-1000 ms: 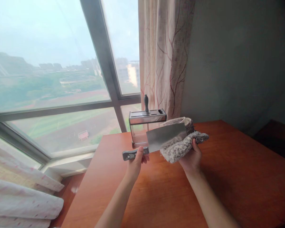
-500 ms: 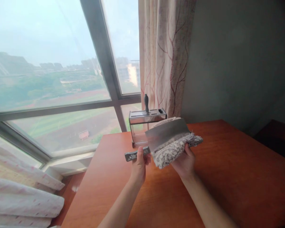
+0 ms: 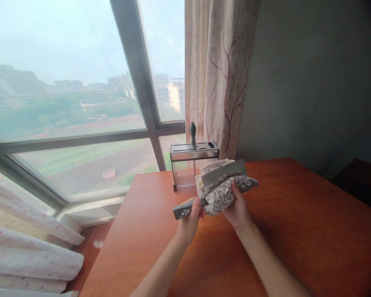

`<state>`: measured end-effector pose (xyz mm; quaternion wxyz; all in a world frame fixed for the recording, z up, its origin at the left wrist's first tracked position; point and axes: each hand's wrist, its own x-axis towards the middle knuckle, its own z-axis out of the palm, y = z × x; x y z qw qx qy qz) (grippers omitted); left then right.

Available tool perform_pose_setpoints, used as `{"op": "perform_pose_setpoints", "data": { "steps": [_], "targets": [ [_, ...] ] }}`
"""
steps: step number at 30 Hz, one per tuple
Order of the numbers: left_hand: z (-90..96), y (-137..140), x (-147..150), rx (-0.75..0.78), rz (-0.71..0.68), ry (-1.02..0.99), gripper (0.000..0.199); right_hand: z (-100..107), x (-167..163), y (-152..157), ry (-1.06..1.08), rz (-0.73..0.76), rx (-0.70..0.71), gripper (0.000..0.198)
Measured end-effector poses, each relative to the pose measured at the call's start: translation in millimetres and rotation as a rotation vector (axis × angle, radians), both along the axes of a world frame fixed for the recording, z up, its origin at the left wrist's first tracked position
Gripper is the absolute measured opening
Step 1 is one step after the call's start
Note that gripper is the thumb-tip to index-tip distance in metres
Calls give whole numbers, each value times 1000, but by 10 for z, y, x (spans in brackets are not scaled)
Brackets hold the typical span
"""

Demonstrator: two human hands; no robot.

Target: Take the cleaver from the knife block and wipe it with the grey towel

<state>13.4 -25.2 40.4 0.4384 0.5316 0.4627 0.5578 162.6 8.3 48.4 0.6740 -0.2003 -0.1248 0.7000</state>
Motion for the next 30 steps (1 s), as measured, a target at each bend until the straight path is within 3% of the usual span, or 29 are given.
{"op": "perform_pose_setpoints", "data": {
  "steps": [5,12,19,24,30],
  "targets": [
    [82,-1,-32,-57,103,-117,52,27,169,44,16,-128,39,27],
    [104,18,-36,-72,85,-178,54,81,228,25,36,-180,80,30],
    [-16,13,35,-82,28,-243,52,6,22,-50,8,-8,73,38],
    [-42,-8,47,-76,5,-143,50,-29,-118,-125,-35,147,88,45],
    [-62,34,-28,-50,31,-5,51,-50,-142,-163,-98,127,89,43]
  ]
}}
